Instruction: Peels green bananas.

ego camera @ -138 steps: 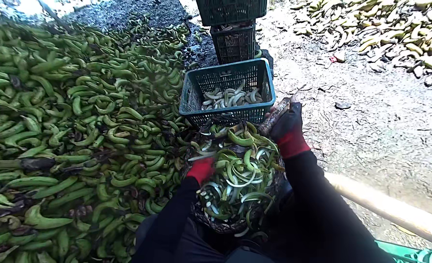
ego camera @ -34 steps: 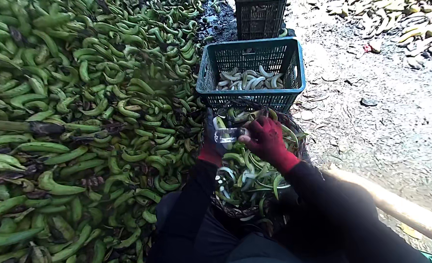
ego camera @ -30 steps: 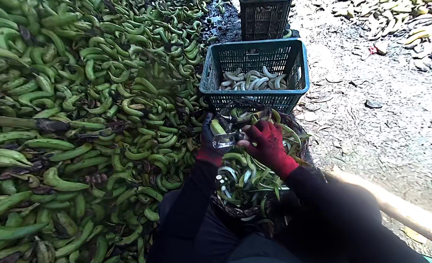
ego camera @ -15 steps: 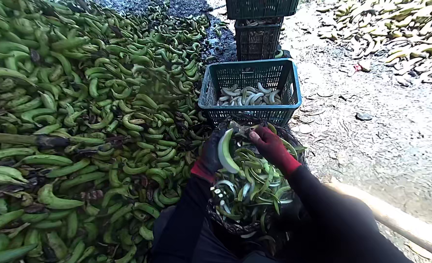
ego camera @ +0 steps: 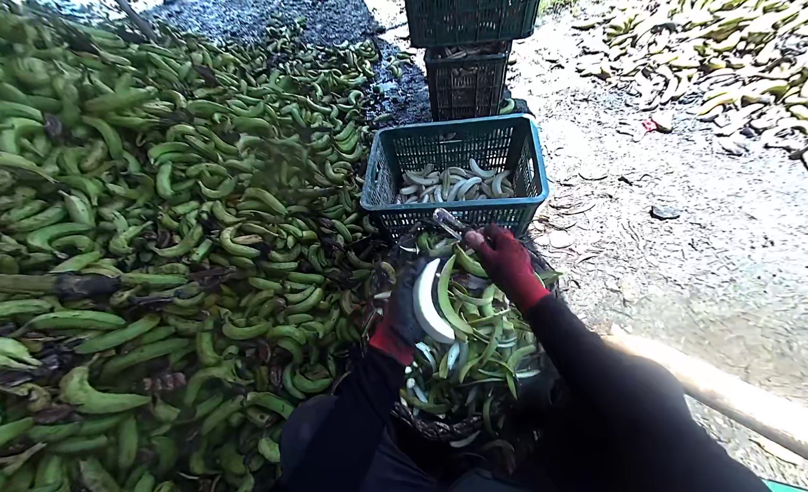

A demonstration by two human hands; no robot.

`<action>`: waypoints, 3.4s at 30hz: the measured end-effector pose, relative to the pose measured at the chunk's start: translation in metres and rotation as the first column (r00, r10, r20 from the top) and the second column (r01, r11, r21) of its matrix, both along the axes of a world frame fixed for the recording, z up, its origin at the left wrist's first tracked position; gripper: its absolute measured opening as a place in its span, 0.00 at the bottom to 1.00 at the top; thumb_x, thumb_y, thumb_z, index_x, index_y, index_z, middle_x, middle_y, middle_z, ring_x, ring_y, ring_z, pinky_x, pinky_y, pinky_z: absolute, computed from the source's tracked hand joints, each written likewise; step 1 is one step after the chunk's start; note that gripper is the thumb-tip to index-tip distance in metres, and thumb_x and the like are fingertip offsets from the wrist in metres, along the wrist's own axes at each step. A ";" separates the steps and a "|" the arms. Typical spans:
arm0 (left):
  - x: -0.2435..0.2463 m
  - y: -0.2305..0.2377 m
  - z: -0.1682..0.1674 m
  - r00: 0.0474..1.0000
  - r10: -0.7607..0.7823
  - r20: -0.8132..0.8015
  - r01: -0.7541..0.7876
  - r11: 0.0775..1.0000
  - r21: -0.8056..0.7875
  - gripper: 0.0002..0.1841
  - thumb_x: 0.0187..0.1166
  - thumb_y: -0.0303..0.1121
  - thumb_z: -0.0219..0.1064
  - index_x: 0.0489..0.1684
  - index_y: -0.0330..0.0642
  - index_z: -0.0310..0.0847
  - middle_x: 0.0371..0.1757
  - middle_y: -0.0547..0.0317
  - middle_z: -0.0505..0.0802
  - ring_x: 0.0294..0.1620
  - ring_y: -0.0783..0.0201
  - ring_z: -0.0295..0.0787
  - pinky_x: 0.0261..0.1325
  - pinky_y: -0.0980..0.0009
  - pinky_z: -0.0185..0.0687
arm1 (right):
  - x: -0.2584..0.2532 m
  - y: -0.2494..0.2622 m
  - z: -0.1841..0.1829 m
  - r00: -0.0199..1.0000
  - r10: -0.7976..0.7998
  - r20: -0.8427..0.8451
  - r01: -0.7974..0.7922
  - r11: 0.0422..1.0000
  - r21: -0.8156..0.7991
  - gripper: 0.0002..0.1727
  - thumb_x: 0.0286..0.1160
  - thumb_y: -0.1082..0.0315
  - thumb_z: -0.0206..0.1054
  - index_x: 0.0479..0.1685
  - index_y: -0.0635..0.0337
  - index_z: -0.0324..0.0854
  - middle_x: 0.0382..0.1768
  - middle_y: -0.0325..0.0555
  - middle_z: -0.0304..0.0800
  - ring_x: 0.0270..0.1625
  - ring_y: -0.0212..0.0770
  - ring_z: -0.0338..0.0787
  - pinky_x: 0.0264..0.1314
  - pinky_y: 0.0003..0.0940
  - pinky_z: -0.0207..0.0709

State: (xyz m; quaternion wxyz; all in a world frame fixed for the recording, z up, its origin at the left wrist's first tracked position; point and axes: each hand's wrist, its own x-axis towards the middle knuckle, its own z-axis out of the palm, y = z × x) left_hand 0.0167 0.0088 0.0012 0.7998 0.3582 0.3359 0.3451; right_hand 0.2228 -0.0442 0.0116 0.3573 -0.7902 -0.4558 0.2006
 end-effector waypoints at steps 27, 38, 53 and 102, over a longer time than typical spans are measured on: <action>-0.029 0.024 -0.107 -0.330 0.135 -0.934 0.863 0.445 -0.241 0.32 0.71 0.51 0.71 0.76 0.48 0.78 0.73 0.38 0.84 0.78 0.37 0.76 0.78 0.33 0.66 | 0.067 -0.042 0.047 0.709 0.056 -0.703 0.455 0.726 0.516 0.26 0.94 0.42 0.41 0.62 0.50 0.77 0.32 0.31 0.77 0.29 0.26 0.78 0.34 0.25 0.78; -0.023 0.040 -0.020 0.400 0.451 -0.798 0.743 0.350 0.571 0.28 0.73 0.48 0.77 0.73 0.54 0.83 0.67 0.50 0.90 0.69 0.48 0.85 0.73 0.40 0.76 | 0.042 -0.035 0.039 0.773 0.054 -0.632 0.258 0.883 0.392 0.35 0.92 0.36 0.37 0.66 0.54 0.79 0.35 0.40 0.81 0.32 0.34 0.81 0.36 0.34 0.81; -0.023 0.015 0.012 0.883 0.140 -0.448 0.085 0.890 0.447 0.27 0.90 0.57 0.49 0.88 0.68 0.63 0.73 0.58 0.84 0.61 0.59 0.85 0.56 0.50 0.84 | -0.015 -0.023 0.010 0.893 0.433 -0.124 -0.436 0.900 0.006 0.28 0.82 0.33 0.57 0.56 0.46 0.86 0.46 0.45 0.88 0.45 0.47 0.88 0.48 0.60 0.82; -0.034 -0.002 0.019 0.832 -0.216 -0.512 0.458 0.787 0.412 0.19 0.92 0.45 0.52 0.72 0.51 0.79 0.58 0.57 0.90 0.54 0.66 0.88 0.56 0.64 0.86 | 0.003 -0.009 0.017 0.912 0.186 0.365 -0.192 0.981 -0.022 0.34 0.81 0.30 0.51 0.55 0.48 0.89 0.51 0.56 0.88 0.55 0.60 0.88 0.56 0.68 0.74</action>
